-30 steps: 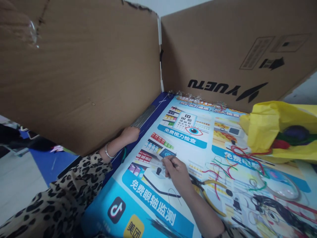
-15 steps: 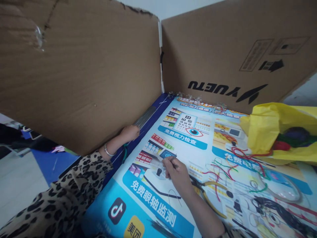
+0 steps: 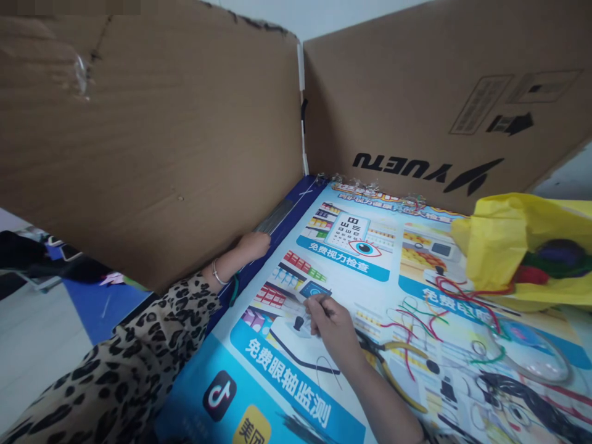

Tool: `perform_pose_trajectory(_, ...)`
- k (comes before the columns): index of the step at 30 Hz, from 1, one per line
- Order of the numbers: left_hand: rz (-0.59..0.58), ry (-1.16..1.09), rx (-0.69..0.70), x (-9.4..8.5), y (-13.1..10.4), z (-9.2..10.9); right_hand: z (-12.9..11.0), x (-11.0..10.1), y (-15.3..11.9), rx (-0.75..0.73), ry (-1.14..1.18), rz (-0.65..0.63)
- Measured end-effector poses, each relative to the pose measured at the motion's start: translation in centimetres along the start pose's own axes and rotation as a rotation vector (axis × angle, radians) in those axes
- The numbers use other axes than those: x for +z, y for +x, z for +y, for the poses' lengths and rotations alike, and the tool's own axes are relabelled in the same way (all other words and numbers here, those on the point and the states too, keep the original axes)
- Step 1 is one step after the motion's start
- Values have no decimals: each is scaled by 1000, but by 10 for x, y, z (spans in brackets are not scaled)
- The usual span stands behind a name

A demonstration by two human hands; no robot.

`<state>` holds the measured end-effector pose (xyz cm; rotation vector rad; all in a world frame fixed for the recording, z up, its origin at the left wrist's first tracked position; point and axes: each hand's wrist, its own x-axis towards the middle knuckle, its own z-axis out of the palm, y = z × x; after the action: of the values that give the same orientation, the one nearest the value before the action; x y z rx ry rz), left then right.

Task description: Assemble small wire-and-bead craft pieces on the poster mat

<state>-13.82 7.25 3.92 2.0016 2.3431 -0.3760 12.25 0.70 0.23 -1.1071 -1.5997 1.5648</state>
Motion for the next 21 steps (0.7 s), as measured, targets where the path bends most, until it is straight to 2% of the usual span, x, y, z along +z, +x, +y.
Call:
perform_pose_trajectory(6,-34,7,20,-4,6,5,2,1,0,-10,-7,16)
perform_pose_trajectory(14,-45,-14,16,1,12,-2,-3,1,-1,-2,5,5)
perform_pose_trajectory(21,-44,-39,3,-2,12,-9,-3,1,0,15,17,10)
